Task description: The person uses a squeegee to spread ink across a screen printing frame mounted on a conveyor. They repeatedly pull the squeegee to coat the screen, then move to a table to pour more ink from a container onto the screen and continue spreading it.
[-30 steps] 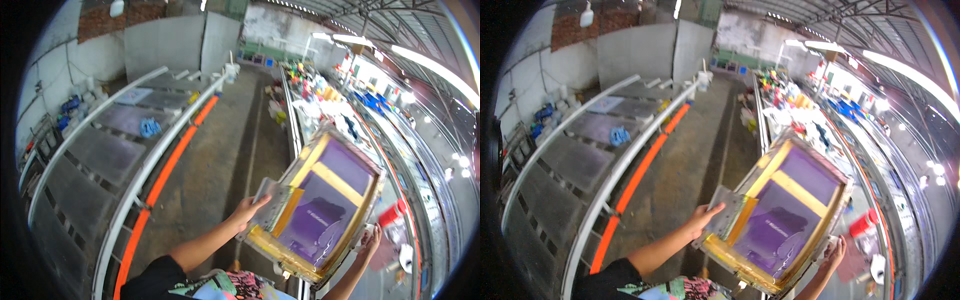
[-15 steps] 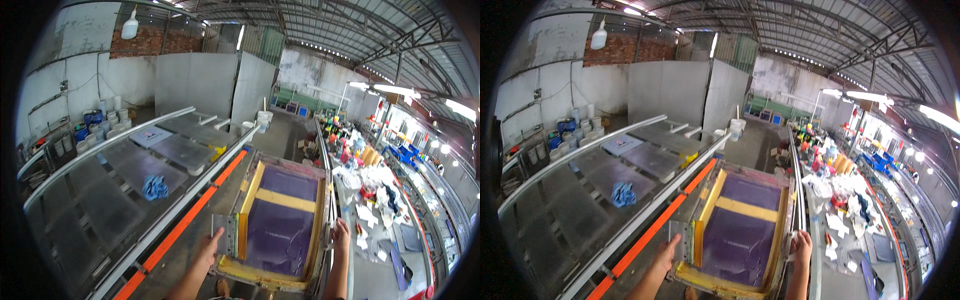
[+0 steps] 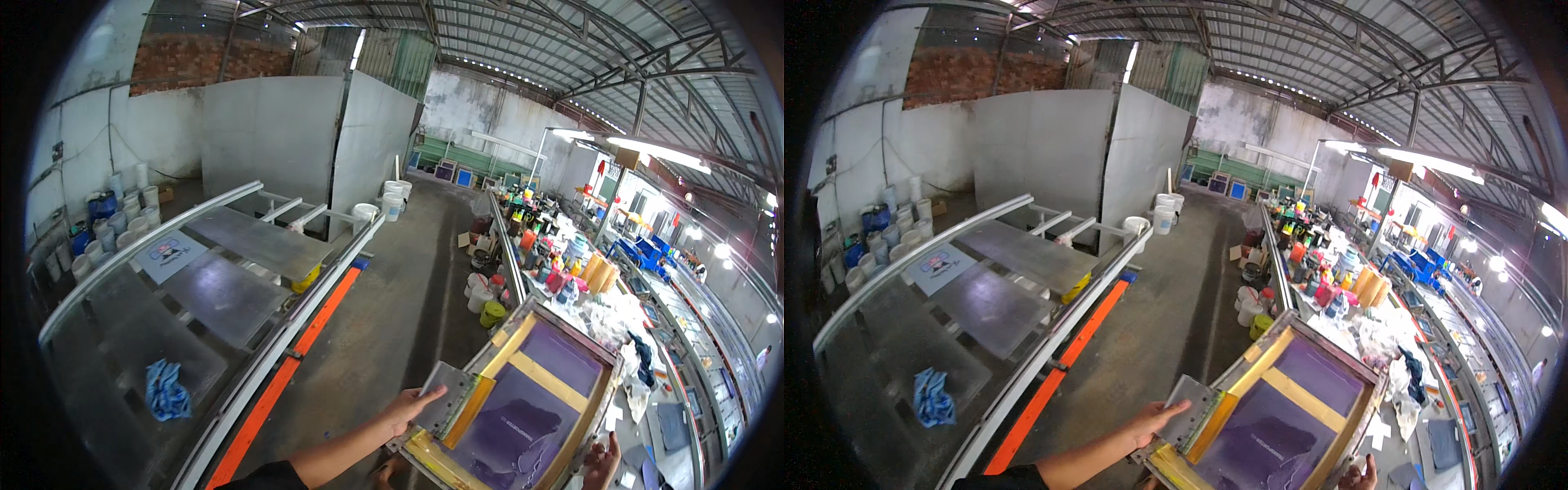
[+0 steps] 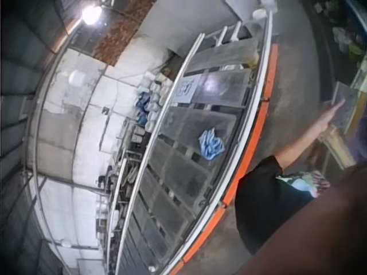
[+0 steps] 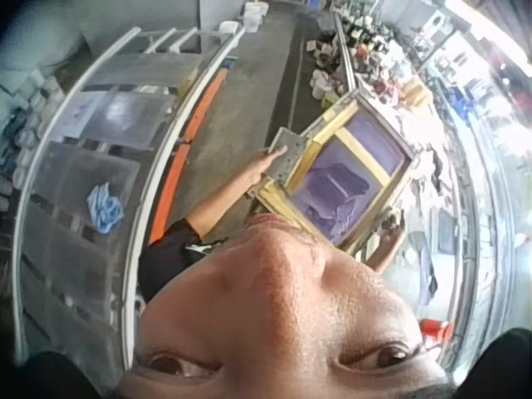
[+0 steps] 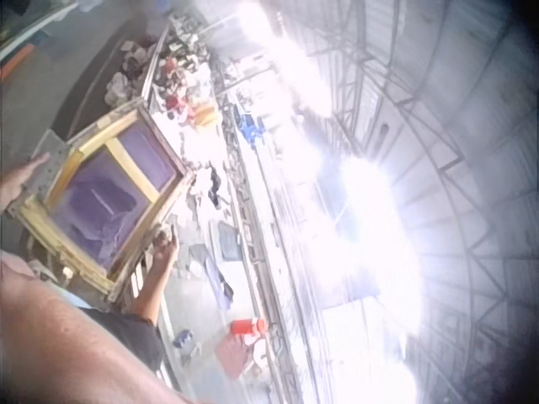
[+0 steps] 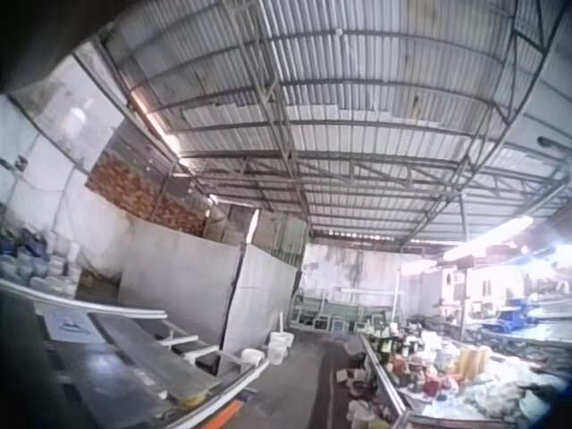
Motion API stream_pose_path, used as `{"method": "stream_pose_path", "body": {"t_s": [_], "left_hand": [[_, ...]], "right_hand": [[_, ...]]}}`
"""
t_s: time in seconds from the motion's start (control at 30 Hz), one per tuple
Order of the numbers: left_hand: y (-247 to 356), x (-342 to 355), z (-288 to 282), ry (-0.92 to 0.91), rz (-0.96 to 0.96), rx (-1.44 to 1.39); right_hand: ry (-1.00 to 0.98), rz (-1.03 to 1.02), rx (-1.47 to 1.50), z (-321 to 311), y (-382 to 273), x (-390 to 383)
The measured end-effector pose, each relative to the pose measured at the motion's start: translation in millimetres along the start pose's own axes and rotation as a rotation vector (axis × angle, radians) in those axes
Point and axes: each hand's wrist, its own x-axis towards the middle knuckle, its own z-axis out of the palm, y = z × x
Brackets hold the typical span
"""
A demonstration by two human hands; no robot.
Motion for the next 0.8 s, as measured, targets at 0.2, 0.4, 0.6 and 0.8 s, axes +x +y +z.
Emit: {"method": "stream_pose_path", "body": {"t_s": [0.2,0.4,0.6,0.8], "left_hand": [[181,81,117,-0.054,0.202,0.288],[298,193,110,-0.079,0.179,0.07],[383,330,71,0.076,0.219,0.058],[528,503,73,-0.038,0.322,0.105]], "right_hand": [[0.016,-0.216,0.23,165,-128,2],[-0.14,-0.232,0.144,297,-145,182],[-0.253,-0.21,0.088,447,-121,340],[-0.316,-0.248,0.111,573,-118,468]]}}
